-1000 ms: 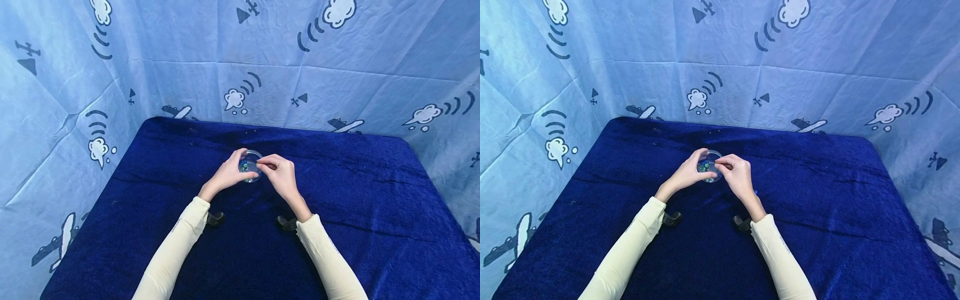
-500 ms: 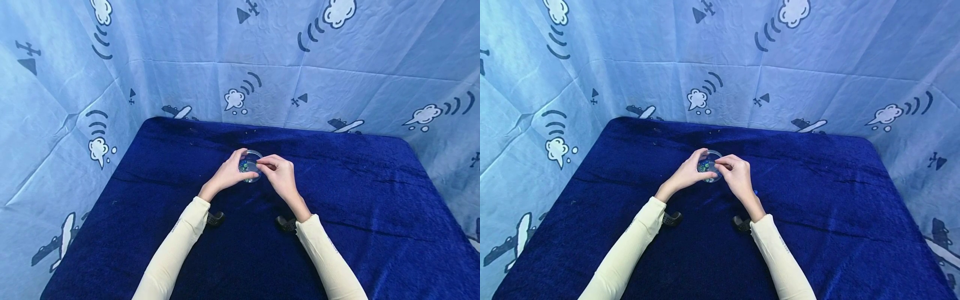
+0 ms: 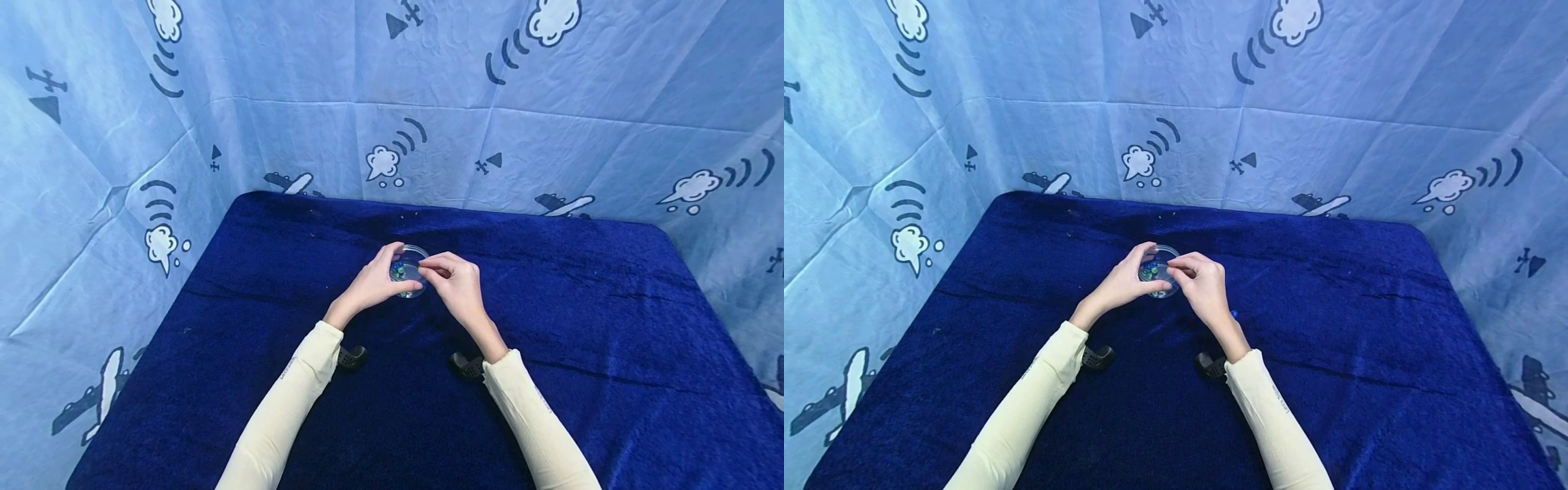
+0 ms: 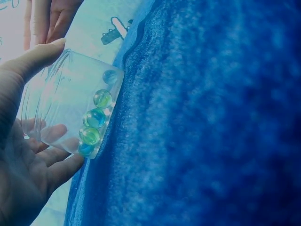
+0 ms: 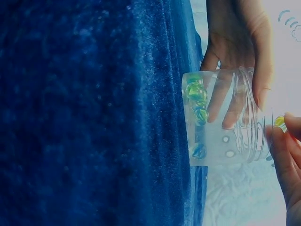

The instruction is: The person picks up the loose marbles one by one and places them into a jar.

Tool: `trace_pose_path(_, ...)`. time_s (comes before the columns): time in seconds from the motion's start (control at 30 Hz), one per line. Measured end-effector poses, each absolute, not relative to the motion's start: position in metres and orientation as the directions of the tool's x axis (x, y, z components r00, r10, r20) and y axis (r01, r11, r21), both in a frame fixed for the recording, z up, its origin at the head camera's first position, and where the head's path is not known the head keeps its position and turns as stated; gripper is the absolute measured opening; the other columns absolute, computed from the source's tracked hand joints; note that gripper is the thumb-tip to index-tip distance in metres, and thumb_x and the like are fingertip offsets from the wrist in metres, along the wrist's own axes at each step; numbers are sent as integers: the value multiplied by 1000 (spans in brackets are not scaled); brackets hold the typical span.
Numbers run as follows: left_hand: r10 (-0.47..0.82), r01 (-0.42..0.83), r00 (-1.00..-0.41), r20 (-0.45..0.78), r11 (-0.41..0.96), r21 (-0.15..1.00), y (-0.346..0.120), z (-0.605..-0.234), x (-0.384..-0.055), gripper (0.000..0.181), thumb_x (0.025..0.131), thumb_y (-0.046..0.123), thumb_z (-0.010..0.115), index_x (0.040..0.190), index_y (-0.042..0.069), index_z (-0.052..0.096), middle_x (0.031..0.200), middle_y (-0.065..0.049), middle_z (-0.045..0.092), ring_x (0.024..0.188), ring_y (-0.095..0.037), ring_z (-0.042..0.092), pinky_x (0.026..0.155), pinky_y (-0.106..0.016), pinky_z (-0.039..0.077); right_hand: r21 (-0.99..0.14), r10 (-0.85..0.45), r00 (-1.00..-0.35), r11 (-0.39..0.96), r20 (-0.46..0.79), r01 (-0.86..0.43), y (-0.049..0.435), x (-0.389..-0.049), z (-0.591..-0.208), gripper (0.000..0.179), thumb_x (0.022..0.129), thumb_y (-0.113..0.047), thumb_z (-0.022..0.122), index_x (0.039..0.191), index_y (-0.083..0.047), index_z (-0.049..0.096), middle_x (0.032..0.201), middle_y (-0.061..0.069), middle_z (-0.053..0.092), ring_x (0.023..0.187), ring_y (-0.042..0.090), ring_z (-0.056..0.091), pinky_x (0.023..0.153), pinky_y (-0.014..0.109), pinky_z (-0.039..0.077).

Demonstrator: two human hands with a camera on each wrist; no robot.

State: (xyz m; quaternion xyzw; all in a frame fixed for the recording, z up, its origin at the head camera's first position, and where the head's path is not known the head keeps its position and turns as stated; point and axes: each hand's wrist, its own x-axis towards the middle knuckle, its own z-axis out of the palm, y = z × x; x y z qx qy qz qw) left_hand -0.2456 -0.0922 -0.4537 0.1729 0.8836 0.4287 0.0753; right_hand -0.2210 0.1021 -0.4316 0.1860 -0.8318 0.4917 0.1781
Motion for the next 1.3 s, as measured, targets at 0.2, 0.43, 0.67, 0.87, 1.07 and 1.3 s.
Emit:
trace_pose_path(0.2,370,238,-929,11,574,784,-93,-454,-246,93,89,47,80,159,10,32,154,-11,46,131,-31,54,109,-48,43,-754,-134,-873,453,470,-475,102,-220,-430,6,86,4,80,93,4,81,92,13,76,84,27,74,74,6,48)
trace_pose_path(0.43,371,236,-929,9,572,785,-92,-453,-246,93,88,47,80,159,11,31,154,-11,46,131,-31,54,109,-48,43,-765,-129,-878,445,460,-466,102,-221,-430,7,86,5,80,93,5,80,92,14,76,84,27,74,74,6,48)
trace_pose_path(0.67,377,243,-926,13,569,785,-93,-453,-246,93,88,46,80,159,10,31,154,-12,46,132,-31,54,109,-48,43,-783,-118,-888,431,445,-449,103,-221,-431,9,87,4,80,96,6,79,93,16,75,84,29,75,74,7,49)
trace_pose_path(0.87,378,244,-925,14,568,786,-93,-453,-246,92,89,46,80,158,10,32,154,-12,46,132,-31,53,109,-48,43,-780,-118,-887,433,446,-451,103,-221,-431,10,87,3,81,97,5,79,93,16,75,84,29,75,74,7,49)
trace_pose_path(1.07,380,249,-925,18,567,785,-92,-453,-246,92,89,45,80,158,9,32,154,-13,46,133,-32,53,110,-49,42,-780,-114,-887,436,448,-450,103,-221,-432,10,86,2,81,96,4,80,93,16,76,83,28,75,74,7,49)
trace_pose_path(1.3,377,243,-926,14,569,785,-92,-453,-246,93,88,45,80,158,8,32,154,-13,46,132,-32,54,109,-49,43,-779,-113,-884,432,454,-455,103,-221,-432,10,86,5,81,95,5,80,92,16,75,83,28,74,73,7,49)
